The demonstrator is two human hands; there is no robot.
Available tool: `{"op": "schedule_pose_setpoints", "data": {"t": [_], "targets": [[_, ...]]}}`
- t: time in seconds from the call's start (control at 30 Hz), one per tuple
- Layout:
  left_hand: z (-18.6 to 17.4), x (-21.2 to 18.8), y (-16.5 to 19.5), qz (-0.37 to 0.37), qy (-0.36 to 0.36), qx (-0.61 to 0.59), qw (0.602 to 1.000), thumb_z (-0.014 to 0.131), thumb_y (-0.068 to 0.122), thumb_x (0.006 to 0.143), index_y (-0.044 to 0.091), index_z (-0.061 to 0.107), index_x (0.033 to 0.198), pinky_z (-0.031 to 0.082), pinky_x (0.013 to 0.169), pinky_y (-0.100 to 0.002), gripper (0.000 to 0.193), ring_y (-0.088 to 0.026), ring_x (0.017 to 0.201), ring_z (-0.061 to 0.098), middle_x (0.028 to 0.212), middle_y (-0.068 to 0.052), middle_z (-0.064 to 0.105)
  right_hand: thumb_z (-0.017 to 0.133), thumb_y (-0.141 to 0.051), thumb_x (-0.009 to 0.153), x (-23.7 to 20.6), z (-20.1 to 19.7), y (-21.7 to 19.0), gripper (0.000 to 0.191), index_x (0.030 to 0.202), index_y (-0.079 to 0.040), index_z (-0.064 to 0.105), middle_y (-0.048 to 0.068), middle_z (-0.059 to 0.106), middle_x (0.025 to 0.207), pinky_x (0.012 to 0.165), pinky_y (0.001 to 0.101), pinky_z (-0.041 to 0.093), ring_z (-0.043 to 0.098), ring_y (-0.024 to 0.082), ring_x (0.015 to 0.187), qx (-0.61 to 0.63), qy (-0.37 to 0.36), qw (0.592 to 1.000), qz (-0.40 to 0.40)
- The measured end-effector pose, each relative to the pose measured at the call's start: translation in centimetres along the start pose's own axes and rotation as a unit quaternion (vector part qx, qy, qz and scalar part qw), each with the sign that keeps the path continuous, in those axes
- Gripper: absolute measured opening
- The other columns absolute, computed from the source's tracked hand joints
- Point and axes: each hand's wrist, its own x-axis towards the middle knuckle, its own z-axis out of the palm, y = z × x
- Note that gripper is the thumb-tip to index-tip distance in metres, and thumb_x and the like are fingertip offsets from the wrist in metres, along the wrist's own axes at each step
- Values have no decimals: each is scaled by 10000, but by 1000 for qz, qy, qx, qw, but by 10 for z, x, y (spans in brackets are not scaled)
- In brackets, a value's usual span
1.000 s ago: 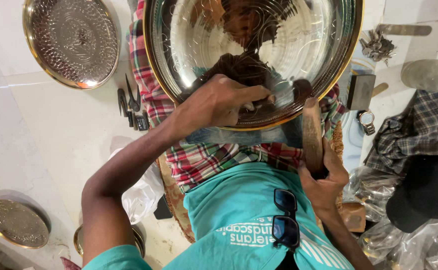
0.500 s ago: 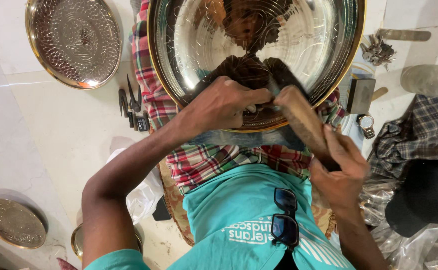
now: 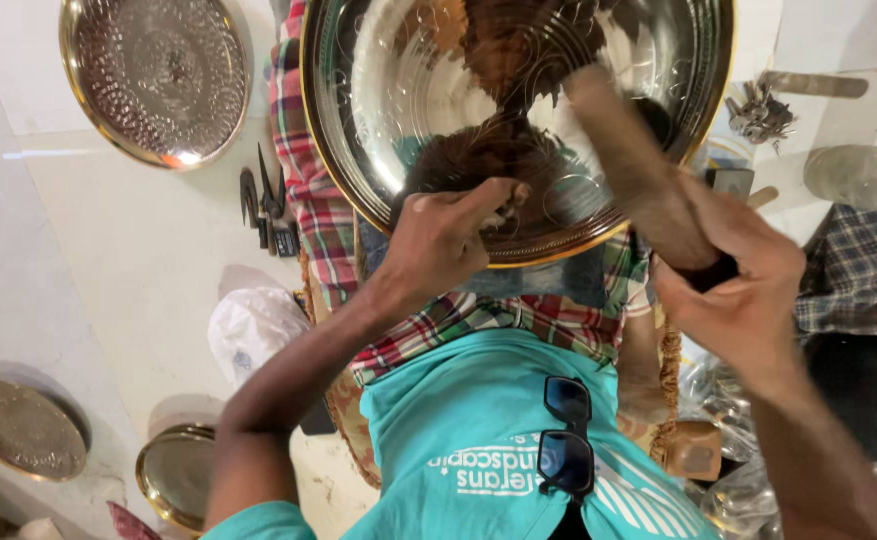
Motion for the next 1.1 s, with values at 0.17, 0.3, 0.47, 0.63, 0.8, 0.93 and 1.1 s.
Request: {"op": "schedule_pose_setpoints", "data": {"t": [0.17,0.3,0.47,0.63,0.8,0.93,1.1], "targets": [[24,-17,14,-70,161,-36,984,586,-111,748,44,625,1241,631,779,-351,519,-262,921,785,989,-145,753,707,-61,795,41,-16,-11,643,1424,-174,639,42,655,954,590,292,504,610,129,632,-85,-108,990,29],[48,-24,22,-150,262,-43,952,584,-120,788,2,633,1201,643,757,-298,434,-254,969,802,949,-130,732,701,-106,696,67,-26,-39,817,1484,-312,630,25,750,1147,489,289,510,659,151,582,-457,-296,837,-65],[62,-28,27,-165,330,0,929,612,-132,781,3,621,1103,612,754,-347,350,-252,839,758,907,-133,704,673,-95,710,94,-9,-71,853,1513,-351,540,-12,711,1129,483,295,513,652,150,595,-406,-324,845,-126],[60,-27,34,-174,345,-45,921,600,-138,810,-10,581,1146,618,774,-316,360,-226,889,776,981,-121,717,675,-99,791,103,3,-83,797,1542,-322,529,24,718,1121,470,300,502,634,168,594,-430,-307,832,-171],[57,-26,38,-166,344,-69,922,575,-143,770,6,566,1103,625,804,-313,365,-243,913,789,973,-118,701,711,-225,767,112,6,-91,864,1586,-409,507,-39,694,1023,487,298,507,636,139,599,-531,-328,754,-204],[56,-26,37,-180,356,-42,916,606,-131,805,8,610,1087,605,764,-296,314,-227,872,779,936,-117,715,737,-288,755,120,7,-104,866,1590,-349,514,13,678,977,438,309,496,623,171,556,-503,-348,768,-189],[53,-17,35,-168,406,-233,867,572,-136,945,-7,620,1102,628,827,-282,209,-206,877,748,994,-113,735,670,-117,789,109,18,-98,792,1557,-277,556,42,695,974,415,299,504,634,142,578,-474,-285,824,-125]]}}
